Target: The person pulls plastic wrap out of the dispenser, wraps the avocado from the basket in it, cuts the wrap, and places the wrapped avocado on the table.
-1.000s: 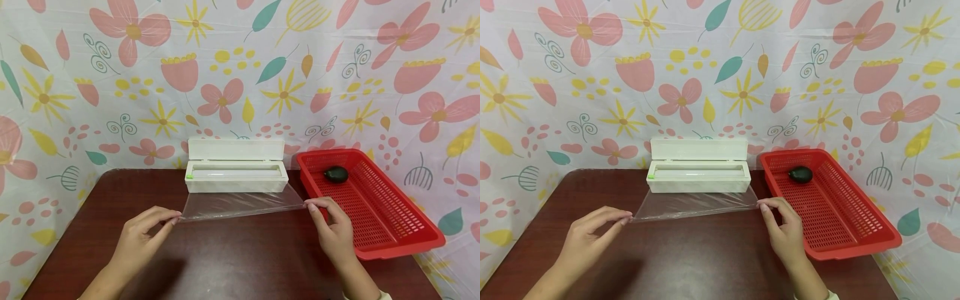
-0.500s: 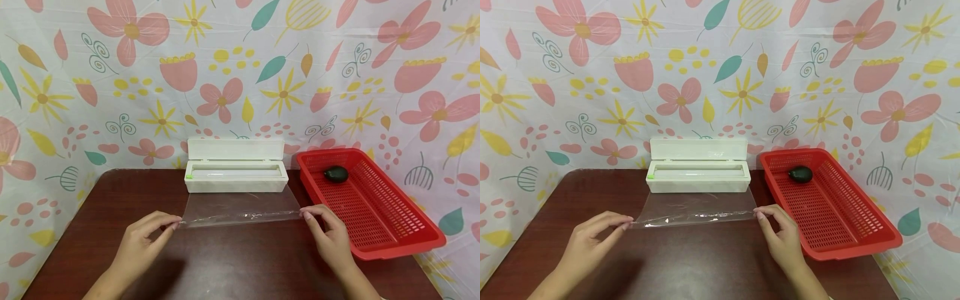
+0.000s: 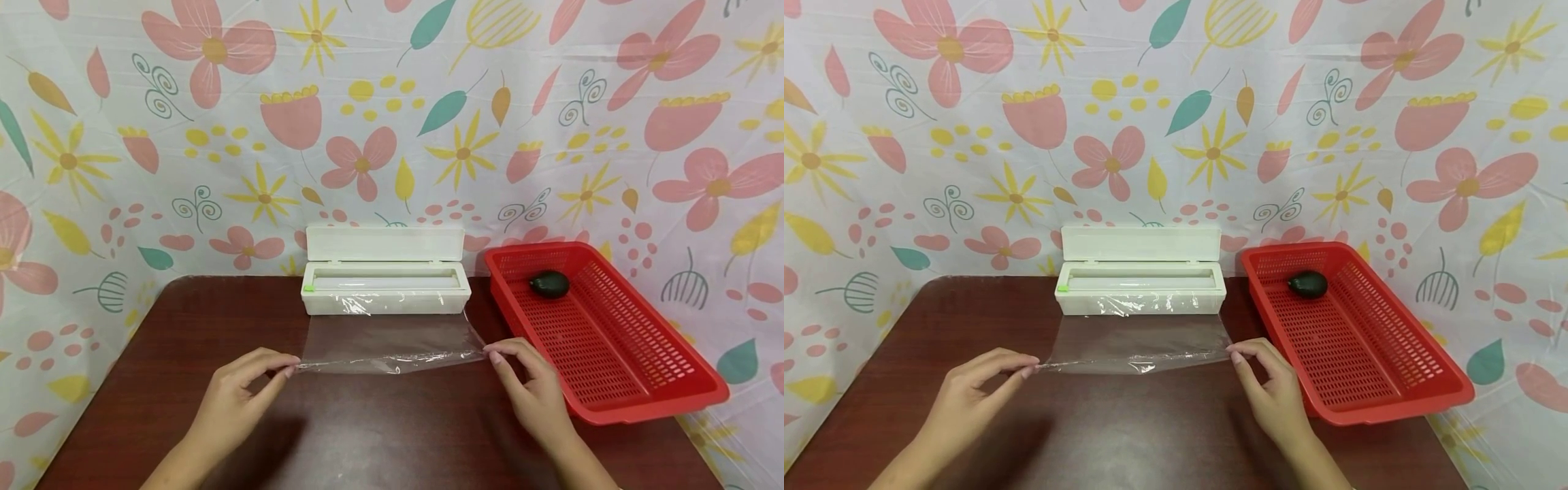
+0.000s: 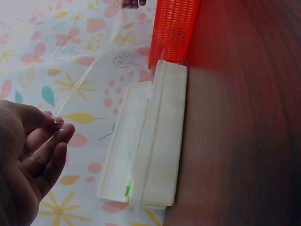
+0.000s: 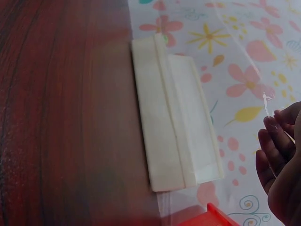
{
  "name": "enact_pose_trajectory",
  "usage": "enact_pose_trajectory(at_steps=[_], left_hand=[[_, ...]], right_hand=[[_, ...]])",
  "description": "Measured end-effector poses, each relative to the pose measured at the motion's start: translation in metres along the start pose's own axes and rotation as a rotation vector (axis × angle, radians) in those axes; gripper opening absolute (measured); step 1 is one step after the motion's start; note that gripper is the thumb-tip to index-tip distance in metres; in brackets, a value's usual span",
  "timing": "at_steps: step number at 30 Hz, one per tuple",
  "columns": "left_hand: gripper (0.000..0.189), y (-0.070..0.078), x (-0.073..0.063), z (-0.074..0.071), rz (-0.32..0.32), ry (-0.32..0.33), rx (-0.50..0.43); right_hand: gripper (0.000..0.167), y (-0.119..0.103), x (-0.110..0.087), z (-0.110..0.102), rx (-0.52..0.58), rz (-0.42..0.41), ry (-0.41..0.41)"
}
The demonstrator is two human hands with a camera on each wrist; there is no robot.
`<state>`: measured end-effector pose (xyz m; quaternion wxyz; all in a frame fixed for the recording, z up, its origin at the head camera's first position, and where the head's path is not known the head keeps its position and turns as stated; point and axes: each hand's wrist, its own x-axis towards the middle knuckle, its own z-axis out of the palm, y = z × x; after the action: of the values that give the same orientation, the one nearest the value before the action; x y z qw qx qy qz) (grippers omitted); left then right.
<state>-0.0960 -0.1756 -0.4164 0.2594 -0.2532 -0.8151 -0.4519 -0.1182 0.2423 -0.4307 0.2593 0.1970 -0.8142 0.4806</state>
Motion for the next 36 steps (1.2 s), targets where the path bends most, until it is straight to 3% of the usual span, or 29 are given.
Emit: enact_pose_trajectory(at_steps=[8, 12, 19, 26, 36], left_hand=[[0.018, -0.004, -0.002, 0.003, -0.129, -0.039, -0.001], [0.019, -0.007, -0.003, 0.007, -0.161, -0.049, 0.015], [0.02, -0.014, -0.005, 0.014, -0.175, -0.048, 0.035], [0.018, -0.026, -0.006, 0.022, -0.19, -0.068, 0.042], [0.029, -0.036, -0.007, 0.032, -0.146, -0.043, 0.062]], right_hand=[[0.026, 0.004, -0.001, 0.002, -0.008, 0.033, -0.028], [0.024, 0.008, -0.001, 0.003, -0.011, 0.051, -0.049], [0.02, 0.013, 0.0, 0.004, -0.019, 0.088, -0.077], [0.021, 0.019, 0.001, 0.008, -0.042, 0.074, -0.098], [0.014, 0.03, 0.001, 0.011, -0.091, 0.101, -0.137]])
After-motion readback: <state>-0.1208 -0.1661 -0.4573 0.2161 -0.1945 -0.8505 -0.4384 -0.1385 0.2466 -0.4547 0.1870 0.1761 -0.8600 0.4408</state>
